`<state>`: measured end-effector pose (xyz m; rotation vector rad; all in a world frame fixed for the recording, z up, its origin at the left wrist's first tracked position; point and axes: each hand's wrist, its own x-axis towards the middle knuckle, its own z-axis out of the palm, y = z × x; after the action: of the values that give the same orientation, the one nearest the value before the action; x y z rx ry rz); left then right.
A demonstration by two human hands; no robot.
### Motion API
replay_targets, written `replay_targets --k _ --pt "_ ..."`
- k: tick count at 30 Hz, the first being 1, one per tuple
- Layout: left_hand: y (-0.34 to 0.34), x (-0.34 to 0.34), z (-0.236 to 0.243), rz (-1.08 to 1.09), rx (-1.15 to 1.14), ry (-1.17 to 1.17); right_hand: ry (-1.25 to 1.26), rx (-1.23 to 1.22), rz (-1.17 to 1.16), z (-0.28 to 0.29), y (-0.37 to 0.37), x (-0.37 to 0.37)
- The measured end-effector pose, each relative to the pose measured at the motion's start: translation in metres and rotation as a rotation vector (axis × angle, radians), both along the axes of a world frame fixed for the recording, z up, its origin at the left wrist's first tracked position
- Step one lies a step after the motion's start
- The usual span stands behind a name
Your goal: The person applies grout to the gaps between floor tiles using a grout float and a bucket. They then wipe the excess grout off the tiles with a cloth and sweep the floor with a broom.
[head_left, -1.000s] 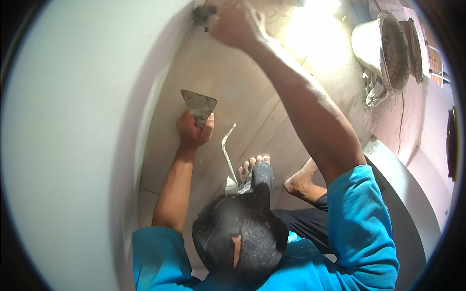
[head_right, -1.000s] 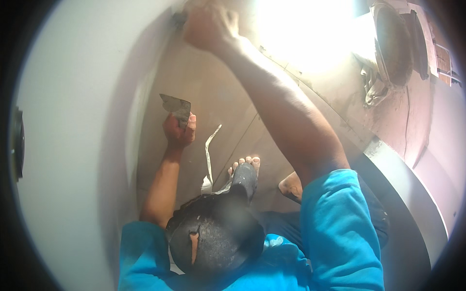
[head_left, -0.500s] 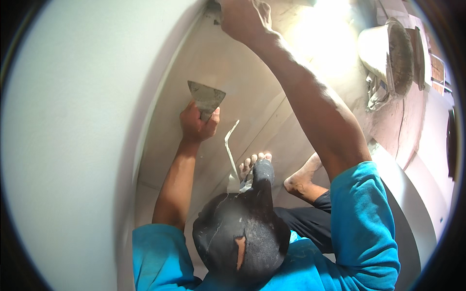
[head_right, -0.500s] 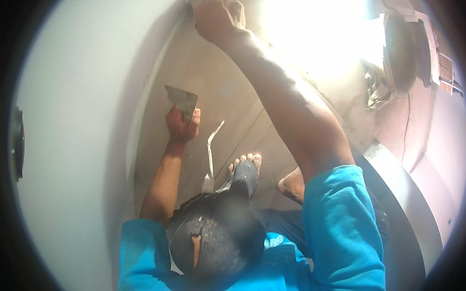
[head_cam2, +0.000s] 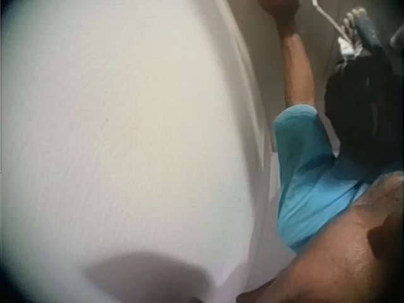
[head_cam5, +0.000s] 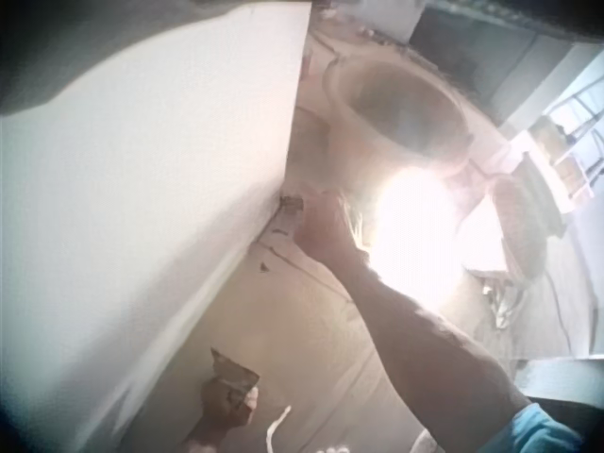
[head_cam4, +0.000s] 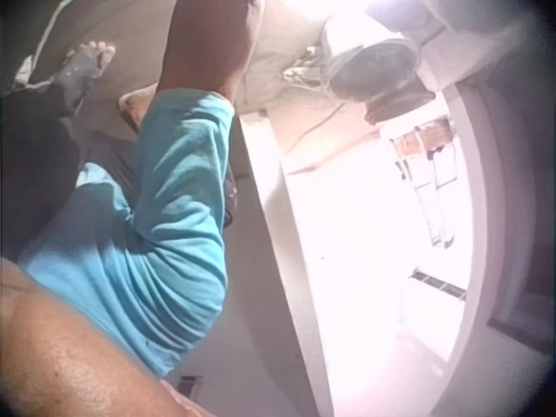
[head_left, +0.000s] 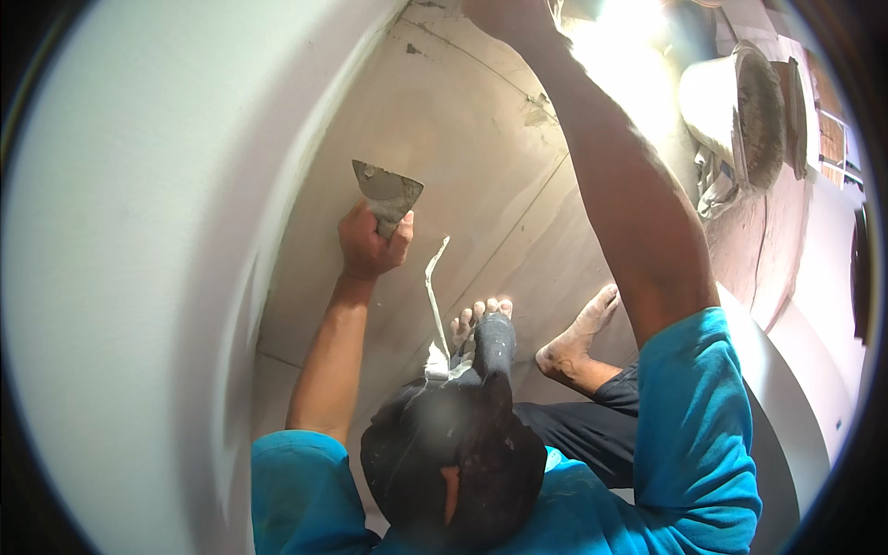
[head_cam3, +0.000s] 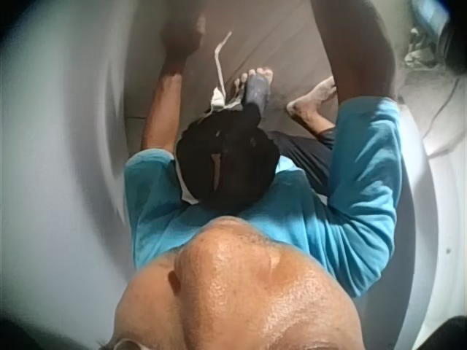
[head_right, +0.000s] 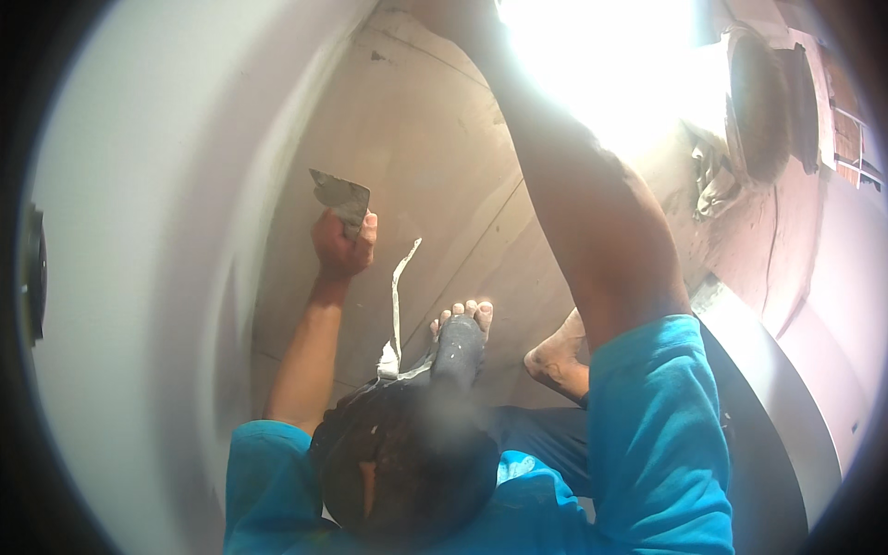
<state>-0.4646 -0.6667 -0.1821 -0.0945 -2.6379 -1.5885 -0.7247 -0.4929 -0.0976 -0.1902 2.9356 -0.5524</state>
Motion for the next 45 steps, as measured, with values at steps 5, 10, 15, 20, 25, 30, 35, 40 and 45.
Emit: replay_targets --k 5,10,15,20,25,30,35,40,45 --pt "-0.001 0.002 -0.001 -0.005 0.009 -0.022 -0.009 0.071 0.225 -0.027 -0.013 0.022" --pt "-0.002 0.000 -0.002 -0.011 0.024 -0.007 0.011 -0.040 -0.075 -0.020 -0.004 0.025" --pt "0.000 0.000 -0.001 -0.010 0.004 -0.030 0.083 -0.025 -0.028 -0.018 0.003 0.006" --pt "0.000 -0.002 -0.001 -0.016 0.017 -0.032 -0.078 0.009 0.427 -0.052 0.007 0.046" --pt "0.000 -0.003 0.001 -0.010 0.053 -0.061 -0.428 -0.233 0.589 -0.022 0.052 0.040" --pt "0.014 0.004 -0.007 -0.001 -0.023 0.043 0.030 -0.148 0.835 -0.003 0.069 -0.004" --pt "0.018 0.008 -0.016 0.033 0.051 -0.111 -0.166 -0.111 0.735 -0.038 0.102 0.015" --pt "0.020 0.001 -0.025 -0.047 0.025 0.042 0.019 0.048 0.757 -0.019 0.198 0.098" --pt "0.018 0.003 -0.023 -0.033 0.000 0.025 -0.012 -0.165 0.032 -0.028 0.165 0.136"
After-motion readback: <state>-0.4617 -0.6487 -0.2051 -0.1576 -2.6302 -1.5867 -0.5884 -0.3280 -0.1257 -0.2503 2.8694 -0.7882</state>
